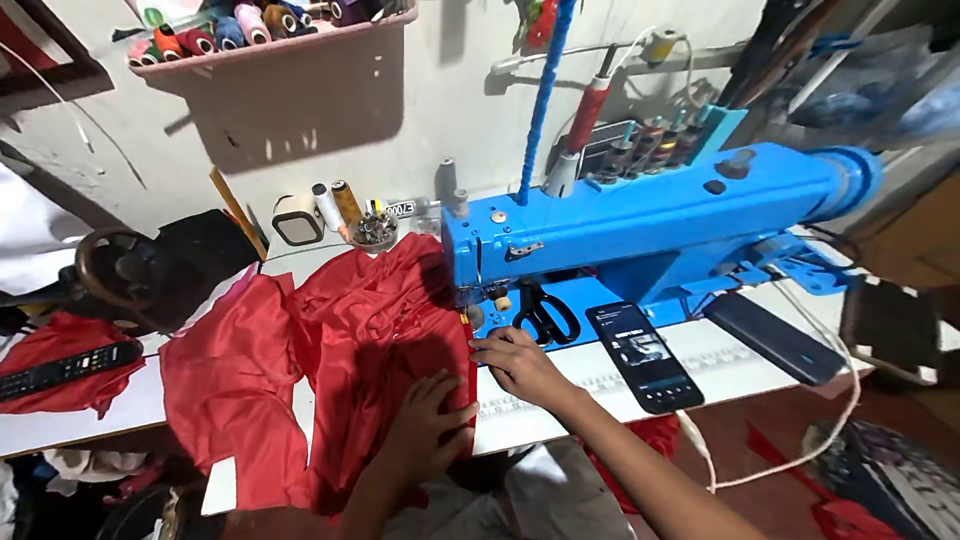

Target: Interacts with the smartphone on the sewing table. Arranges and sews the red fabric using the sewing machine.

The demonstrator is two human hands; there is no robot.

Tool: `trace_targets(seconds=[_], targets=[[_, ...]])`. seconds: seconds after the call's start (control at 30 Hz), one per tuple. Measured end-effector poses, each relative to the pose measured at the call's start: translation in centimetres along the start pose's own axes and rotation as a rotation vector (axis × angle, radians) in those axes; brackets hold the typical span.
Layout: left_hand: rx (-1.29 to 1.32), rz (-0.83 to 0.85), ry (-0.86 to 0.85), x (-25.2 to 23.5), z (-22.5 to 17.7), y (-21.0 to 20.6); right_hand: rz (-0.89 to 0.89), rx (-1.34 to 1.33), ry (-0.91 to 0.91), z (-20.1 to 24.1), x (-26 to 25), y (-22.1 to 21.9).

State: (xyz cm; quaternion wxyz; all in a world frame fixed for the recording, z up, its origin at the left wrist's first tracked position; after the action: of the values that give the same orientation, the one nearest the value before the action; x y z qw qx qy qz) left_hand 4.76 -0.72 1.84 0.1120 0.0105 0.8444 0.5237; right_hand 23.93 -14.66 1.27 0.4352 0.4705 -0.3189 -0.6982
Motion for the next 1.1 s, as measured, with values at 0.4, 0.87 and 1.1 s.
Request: trace_targets(seconds=[0.4, 0.87, 1.1], targets=[[-0.030, 0.041, 0.024, -0.7, 0.8, 0.2, 0.030, 0.030, -0.046, 0.0, -1.2, 0.1], [-0.105, 0.051, 0.128, -2.8, 0.4, -0.4, 0.024, 0.120, -0.184, 0.1, -1.8, 0.1], [-0.143, 0.039, 0.200, -3.8, 0.6, -0.6, 0.013, 0.142, -0.217, -0.1, -1.9, -0.1]])
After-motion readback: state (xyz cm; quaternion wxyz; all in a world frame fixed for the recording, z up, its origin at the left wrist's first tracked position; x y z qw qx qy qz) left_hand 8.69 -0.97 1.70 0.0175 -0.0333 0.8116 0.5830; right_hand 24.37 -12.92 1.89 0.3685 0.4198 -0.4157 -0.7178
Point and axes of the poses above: each hand's wrist, its own x-axis away from the middle knuckle, its own y-axis out of the back of the hand, z = x × y, the point moved 2 cm from there along -x, towards the middle knuckle, and after that the axes turned 9 degrees about z, right-handed, at the moved point
